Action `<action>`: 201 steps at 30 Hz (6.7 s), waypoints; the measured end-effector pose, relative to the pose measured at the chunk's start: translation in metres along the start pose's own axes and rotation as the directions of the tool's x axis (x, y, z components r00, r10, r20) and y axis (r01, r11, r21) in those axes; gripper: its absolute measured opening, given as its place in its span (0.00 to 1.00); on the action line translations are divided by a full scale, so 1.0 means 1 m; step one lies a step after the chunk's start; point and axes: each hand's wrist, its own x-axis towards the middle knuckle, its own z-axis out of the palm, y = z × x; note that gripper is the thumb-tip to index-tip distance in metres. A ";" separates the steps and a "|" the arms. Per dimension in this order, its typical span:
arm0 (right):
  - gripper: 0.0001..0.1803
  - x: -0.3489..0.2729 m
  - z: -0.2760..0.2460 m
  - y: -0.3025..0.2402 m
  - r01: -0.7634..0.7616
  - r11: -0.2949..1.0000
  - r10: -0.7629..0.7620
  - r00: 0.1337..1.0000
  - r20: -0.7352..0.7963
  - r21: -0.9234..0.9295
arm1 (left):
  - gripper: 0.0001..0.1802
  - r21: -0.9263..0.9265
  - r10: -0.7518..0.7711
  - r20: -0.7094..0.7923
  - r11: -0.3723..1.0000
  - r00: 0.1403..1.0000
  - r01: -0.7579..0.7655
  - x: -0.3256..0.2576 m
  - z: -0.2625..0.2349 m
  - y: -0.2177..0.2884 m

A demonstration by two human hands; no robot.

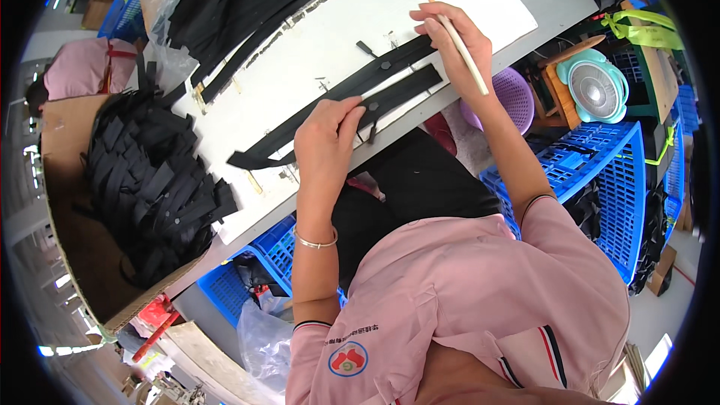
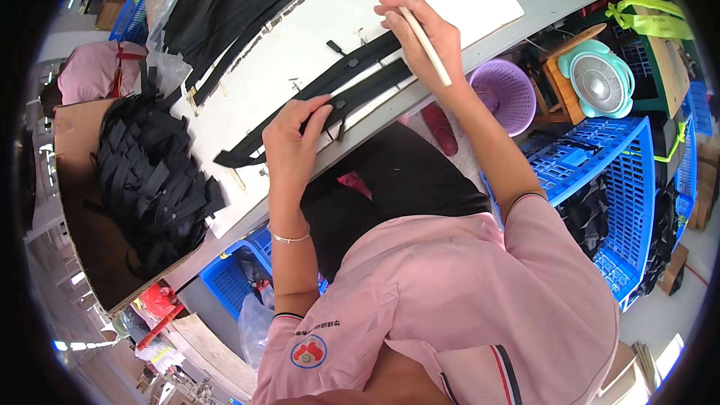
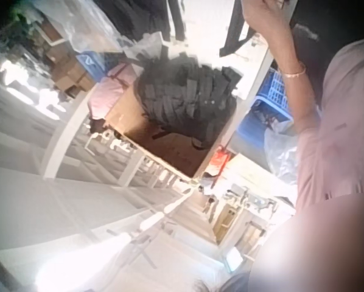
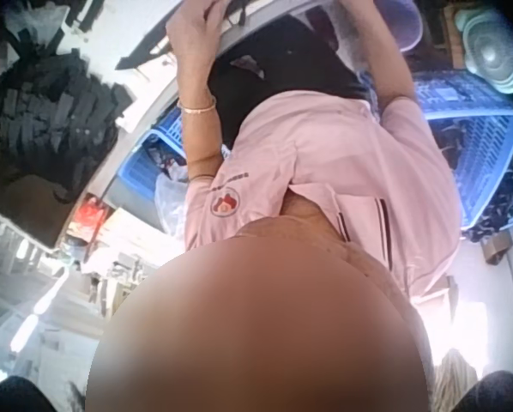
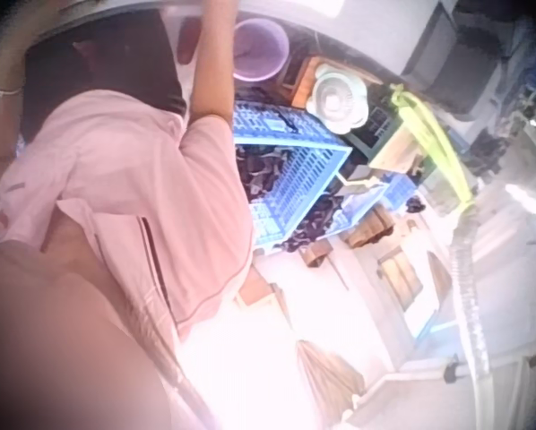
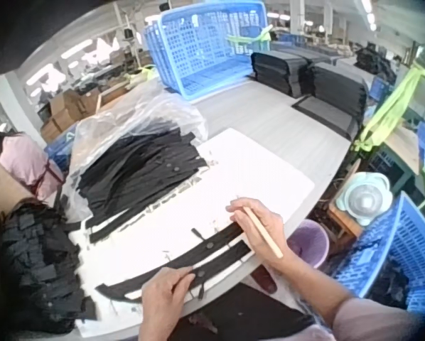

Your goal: Manually marking alignment points on black fabric strips using a pencil and a template jig in a manufacturing setting.

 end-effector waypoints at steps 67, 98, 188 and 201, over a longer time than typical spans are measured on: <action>0.09 -0.075 0.163 -0.045 -0.129 0.992 0.108 0.832 0.543 0.000 | 0.41 0.357 -0.085 -0.406 0.902 0.910 0.244 -0.115 -0.014 -0.072; 0.10 -0.076 0.158 -0.035 -0.025 0.994 0.091 0.759 0.644 -0.111 | 0.42 0.372 -0.094 -0.376 0.896 0.922 0.242 -0.114 -0.015 -0.073; 0.23 -0.058 -0.020 0.010 0.498 0.566 -0.425 0.859 0.284 -0.657 | 0.06 -0.066 0.141 -0.312 0.983 0.940 -0.169 0.029 0.075 0.019; 0.10 -0.005 -0.010 0.005 0.035 0.953 0.046 0.966 0.255 -0.301 | 0.05 0.052 0.201 -0.333 0.979 0.921 -0.195 0.030 0.085 0.017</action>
